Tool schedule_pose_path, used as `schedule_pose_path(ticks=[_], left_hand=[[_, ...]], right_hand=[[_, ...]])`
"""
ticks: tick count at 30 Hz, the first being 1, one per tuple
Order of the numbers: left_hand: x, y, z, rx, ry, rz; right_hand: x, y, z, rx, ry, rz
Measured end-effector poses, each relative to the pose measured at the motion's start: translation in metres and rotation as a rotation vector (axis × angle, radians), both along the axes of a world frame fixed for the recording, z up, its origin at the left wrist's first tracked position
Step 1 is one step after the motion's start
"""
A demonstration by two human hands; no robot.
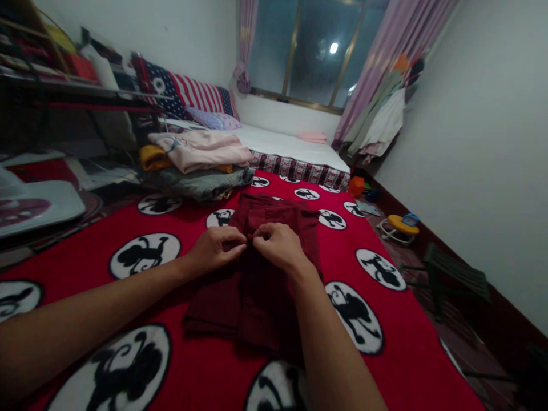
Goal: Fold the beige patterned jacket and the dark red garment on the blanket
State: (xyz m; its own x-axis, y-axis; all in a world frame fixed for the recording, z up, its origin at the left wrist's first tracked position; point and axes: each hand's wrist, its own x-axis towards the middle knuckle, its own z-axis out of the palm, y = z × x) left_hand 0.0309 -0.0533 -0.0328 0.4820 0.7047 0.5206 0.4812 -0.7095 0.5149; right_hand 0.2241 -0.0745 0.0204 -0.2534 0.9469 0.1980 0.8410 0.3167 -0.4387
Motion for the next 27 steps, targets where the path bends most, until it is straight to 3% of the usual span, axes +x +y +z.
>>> schedule_pose_path(ticks=[3, 8, 10, 13, 15, 17, 21, 24, 27], left_hand=[[-0.003, 0.001, -0.003, -0.023, 0.110, -0.012], [-0.010, 0.002, -0.002, 0.057, 0.180, -0.003], [-0.013, 0.003, -0.002, 0.128, 0.227, 0.065], [-0.015, 0.009, -0.007, 0.170, 0.217, 0.220], [-0.015, 0.014, -0.011, 0.138, 0.200, 0.241], [-0.014, 0.017, -0.015, 0.099, 0.198, 0.208], [-0.011, 0.017, -0.017, 0.103, 0.168, 0.156], [-0.010, 0.015, -0.016, 0.127, 0.114, 0.114], [-0.009, 0.016, -0.018, 0.132, 0.101, 0.048]], right_hand=[[0.007, 0.003, 0.000, -0.162, -0.052, 0.039], [0.016, 0.011, -0.008, 0.193, 0.067, -0.265], [0.024, 0.016, -0.017, 0.342, 0.062, -0.405], [0.039, 0.022, -0.035, 0.304, 0.041, -0.578], [0.047, 0.027, -0.047, 0.172, 0.069, -0.590], [0.051, 0.031, -0.054, 0.117, 0.129, -0.505], [0.054, 0.035, -0.057, 0.254, 0.329, -0.358], [0.065, 0.032, -0.052, 0.417, 0.378, -0.527], [0.075, 0.026, -0.049, 0.313, 0.252, -0.684]])
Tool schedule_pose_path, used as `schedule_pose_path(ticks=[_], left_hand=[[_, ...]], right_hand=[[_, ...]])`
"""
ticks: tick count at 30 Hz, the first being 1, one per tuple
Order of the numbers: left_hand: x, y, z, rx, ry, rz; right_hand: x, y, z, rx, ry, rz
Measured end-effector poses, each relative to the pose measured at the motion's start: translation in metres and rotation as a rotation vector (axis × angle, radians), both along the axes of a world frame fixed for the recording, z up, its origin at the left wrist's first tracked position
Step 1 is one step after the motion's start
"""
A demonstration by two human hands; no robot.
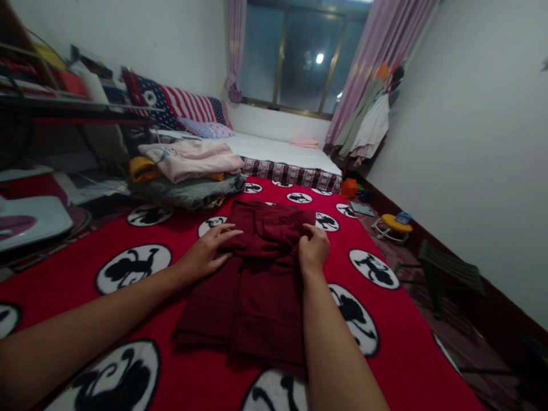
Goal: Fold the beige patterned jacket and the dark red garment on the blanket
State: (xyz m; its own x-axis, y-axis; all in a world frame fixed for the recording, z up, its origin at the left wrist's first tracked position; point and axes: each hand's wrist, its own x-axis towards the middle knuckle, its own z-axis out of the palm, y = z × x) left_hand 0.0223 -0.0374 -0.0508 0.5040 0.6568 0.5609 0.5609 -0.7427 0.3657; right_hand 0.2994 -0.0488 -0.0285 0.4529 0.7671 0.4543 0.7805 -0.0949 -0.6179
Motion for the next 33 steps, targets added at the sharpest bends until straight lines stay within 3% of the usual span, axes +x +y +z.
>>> schedule_pose_path(ticks=[3, 5, 7, 10, 16, 20, 23, 28, 30, 33], left_hand=[[0.000, 0.002, -0.003, -0.004, 0.012, -0.041], [0.000, 0.002, -0.003, 0.001, 0.011, -0.057], [0.001, 0.000, -0.001, 0.011, -0.002, -0.075], [0.005, -0.005, 0.004, 0.024, -0.029, -0.122], [0.018, -0.012, 0.003, 0.025, -0.043, -0.283], [0.024, -0.012, 0.000, -0.024, -0.078, -0.305], [0.024, -0.014, 0.003, -0.039, -0.102, -0.292], [0.023, -0.023, 0.010, -0.022, -0.156, -0.290], [0.022, -0.028, 0.012, -0.011, -0.143, -0.298], [0.021, -0.031, 0.013, -0.012, -0.101, -0.304]], right_hand=[[-0.003, -0.005, 0.003, -0.153, -0.145, -0.073], [-0.013, -0.005, 0.006, -0.081, -0.253, -0.084], [-0.026, -0.004, 0.008, -0.030, -0.291, 0.025], [-0.043, -0.003, 0.007, -0.117, -0.272, 0.220], [-0.051, -0.004, 0.001, -0.113, -0.389, 0.252], [-0.049, -0.004, 0.005, -0.139, -0.394, 0.351], [-0.045, 0.000, 0.006, -0.085, -0.302, 0.335], [-0.035, 0.009, 0.005, 0.263, 0.099, 0.223], [-0.035, 0.012, 0.004, 0.291, 0.244, 0.314], [-0.041, 0.012, 0.003, 0.158, 0.323, 0.565]])
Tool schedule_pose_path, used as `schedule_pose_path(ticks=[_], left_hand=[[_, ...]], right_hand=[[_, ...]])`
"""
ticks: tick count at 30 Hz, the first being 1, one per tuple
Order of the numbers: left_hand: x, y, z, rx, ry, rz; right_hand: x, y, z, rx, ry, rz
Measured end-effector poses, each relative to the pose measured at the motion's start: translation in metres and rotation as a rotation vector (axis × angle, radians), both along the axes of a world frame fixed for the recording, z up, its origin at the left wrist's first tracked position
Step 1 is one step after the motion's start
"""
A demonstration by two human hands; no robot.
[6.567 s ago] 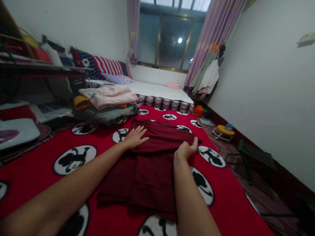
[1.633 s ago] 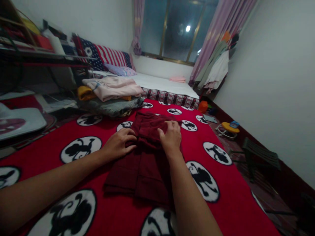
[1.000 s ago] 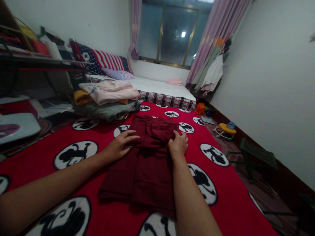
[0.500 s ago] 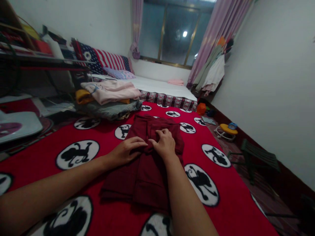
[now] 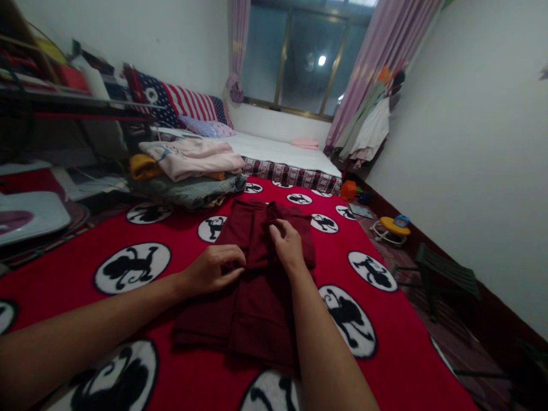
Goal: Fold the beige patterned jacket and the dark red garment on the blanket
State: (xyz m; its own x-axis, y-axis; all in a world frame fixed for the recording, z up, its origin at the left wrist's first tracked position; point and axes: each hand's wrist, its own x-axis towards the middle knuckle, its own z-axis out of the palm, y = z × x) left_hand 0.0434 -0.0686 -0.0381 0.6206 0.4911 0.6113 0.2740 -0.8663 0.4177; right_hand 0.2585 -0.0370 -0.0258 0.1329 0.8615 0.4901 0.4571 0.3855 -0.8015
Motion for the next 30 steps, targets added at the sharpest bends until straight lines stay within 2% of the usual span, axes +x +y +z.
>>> schedule_pose_path(ticks=[2, 4, 8, 11, 15, 18, 21, 23, 26, 30], left_hand=[[-0.002, 0.000, -0.001, -0.003, 0.018, 0.009], [-0.003, 0.002, -0.002, -0.001, 0.029, 0.030], [-0.006, 0.005, -0.004, 0.001, 0.063, 0.074], [-0.008, 0.007, -0.002, 0.012, 0.034, 0.078], [-0.006, 0.014, 0.004, 0.087, -0.028, 0.065], [0.010, 0.030, 0.010, 0.081, 0.086, 0.036], [0.035, 0.055, 0.015, -0.077, 0.277, 0.056], [0.048, 0.076, 0.014, -0.216, 0.376, 0.117], [0.057, 0.107, 0.007, -0.269, 0.464, 0.226], [0.053, 0.128, -0.001, -0.226, 0.485, 0.274]], right_hand=[[-0.006, -0.002, 0.000, -0.006, -0.067, 0.050], [-0.010, -0.006, 0.000, -0.008, -0.203, 0.006], [-0.014, -0.014, -0.004, -0.262, -0.660, 0.040], [-0.015, -0.017, -0.008, -0.344, -0.842, 0.050], [-0.019, -0.018, -0.011, -0.344, -0.898, 0.035], [-0.022, -0.018, -0.012, -0.337, -0.894, 0.037], [-0.018, -0.016, -0.012, -0.293, -0.770, 0.037], [-0.009, -0.014, -0.011, -0.283, -0.638, -0.051], [0.012, -0.012, -0.010, -0.390, -0.620, -0.243], [0.031, -0.009, -0.012, -0.551, -0.770, -0.228]])
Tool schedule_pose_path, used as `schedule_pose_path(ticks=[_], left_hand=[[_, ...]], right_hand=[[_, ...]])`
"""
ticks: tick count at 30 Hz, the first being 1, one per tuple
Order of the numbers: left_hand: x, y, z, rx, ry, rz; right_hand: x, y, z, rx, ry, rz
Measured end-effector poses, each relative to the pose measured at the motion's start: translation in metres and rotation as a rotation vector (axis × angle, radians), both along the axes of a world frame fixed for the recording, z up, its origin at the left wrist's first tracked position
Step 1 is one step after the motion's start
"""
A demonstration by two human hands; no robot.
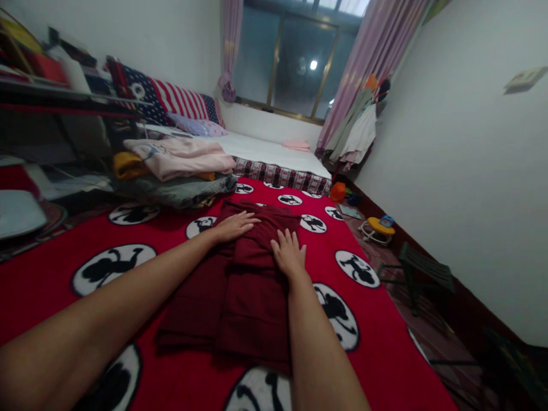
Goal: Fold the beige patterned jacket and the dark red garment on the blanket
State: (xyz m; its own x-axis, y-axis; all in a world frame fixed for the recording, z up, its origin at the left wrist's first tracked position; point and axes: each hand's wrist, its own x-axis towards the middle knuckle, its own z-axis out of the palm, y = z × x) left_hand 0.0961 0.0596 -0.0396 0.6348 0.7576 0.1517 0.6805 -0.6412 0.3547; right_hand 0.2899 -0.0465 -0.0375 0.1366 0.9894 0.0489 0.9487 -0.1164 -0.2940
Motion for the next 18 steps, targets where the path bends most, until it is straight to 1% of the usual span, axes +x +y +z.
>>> schedule_pose_path(ticks=[2, 5, 8, 11, 14, 16, 18], left_hand=[[-0.005, -0.002, -0.002, 0.015, 0.011, -0.003], [-0.020, -0.018, -0.006, 0.061, 0.035, -0.034], [-0.046, -0.043, -0.013, 0.122, 0.061, -0.099], [-0.083, -0.069, -0.014, 0.122, 0.058, -0.196], [-0.119, -0.096, -0.003, 0.055, 0.006, -0.327], [-0.139, -0.110, 0.007, -0.012, 0.007, -0.381], [-0.151, -0.120, 0.016, -0.059, 0.025, -0.402]], right_hand=[[0.002, 0.000, -0.002, -0.028, -0.031, 0.016], [0.005, -0.004, -0.006, -0.034, -0.082, 0.086], [0.018, -0.020, -0.007, -0.017, -0.097, 0.257], [0.043, -0.051, -0.004, -0.001, -0.023, 0.452], [0.070, -0.085, 0.002, -0.023, 0.115, 0.580], [0.085, -0.103, 0.005, -0.043, 0.184, 0.600], [0.093, -0.114, 0.007, -0.041, 0.216, 0.594]])
